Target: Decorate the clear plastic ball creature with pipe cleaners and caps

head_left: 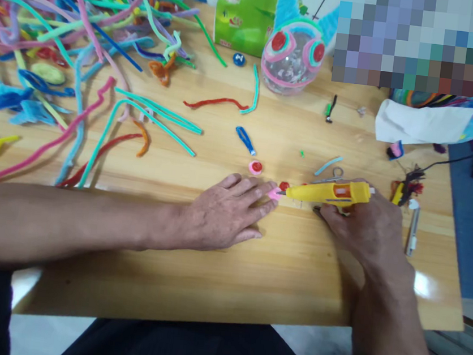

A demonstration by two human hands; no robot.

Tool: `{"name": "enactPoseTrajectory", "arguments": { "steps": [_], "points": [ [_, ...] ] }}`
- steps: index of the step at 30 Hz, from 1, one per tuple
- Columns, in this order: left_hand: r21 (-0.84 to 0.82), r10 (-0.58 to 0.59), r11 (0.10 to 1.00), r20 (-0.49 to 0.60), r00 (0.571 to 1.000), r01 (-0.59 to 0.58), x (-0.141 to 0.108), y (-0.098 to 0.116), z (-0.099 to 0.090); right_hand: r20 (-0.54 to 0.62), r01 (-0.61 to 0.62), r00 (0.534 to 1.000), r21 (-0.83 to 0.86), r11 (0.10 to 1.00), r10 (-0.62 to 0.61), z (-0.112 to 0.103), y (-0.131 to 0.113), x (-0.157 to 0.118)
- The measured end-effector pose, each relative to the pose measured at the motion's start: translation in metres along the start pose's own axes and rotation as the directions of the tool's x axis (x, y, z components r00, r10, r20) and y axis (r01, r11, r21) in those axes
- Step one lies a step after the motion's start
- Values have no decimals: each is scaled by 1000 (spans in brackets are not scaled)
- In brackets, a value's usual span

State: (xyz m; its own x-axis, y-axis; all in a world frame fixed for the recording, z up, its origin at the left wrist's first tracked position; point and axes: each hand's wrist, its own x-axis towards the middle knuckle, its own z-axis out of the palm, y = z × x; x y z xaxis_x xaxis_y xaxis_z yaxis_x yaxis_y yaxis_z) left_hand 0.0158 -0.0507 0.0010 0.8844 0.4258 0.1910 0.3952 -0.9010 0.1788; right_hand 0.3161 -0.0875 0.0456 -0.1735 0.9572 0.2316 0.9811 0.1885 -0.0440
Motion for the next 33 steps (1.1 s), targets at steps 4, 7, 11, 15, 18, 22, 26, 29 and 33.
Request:
{"name": "enactPoseTrajectory", "arguments": {
  "steps": [4,7,11,15,18,22,26,29,33],
  "points": [
    [4,2,1000,8,1000,-2,0,0,-1,17,-20,1000,3,1000,20,1,1,0],
    [6,3,1000,7,1000,-4,0,0,-1,0,3,1000,9,1000,-3,0,1,-1],
    [6,-1,1000,11,1000,1,0,0,-1,4,3,1000,13,1000,-3,0,2,-2],
    [1,-3,1000,14,1000,3,0,0,0,-17,28,999,25,999,-28,0,1,-2],
    [3,1,1000,3,1000,-1,0,0,0,-24,46,999,59,997,-45,-1,0,-1],
    [0,3,1000,-2,1000,-3,0,0,0,5,12,1000,78,997,-12,-5,-2,1],
    [-9,1,1000,10,1000,-1,0,0,-2,20,9,1000,75,997,-11,-5,-3,2],
    [-10,1,1000,21,1000,-1,1,0,-2,-22,62,998,92,994,-60,-4,-2,1],
    [-10,-1,1000,20,1000,1,1,0,-2,-51,93,995,109,990,-88,-3,-2,2]
  ]
}}
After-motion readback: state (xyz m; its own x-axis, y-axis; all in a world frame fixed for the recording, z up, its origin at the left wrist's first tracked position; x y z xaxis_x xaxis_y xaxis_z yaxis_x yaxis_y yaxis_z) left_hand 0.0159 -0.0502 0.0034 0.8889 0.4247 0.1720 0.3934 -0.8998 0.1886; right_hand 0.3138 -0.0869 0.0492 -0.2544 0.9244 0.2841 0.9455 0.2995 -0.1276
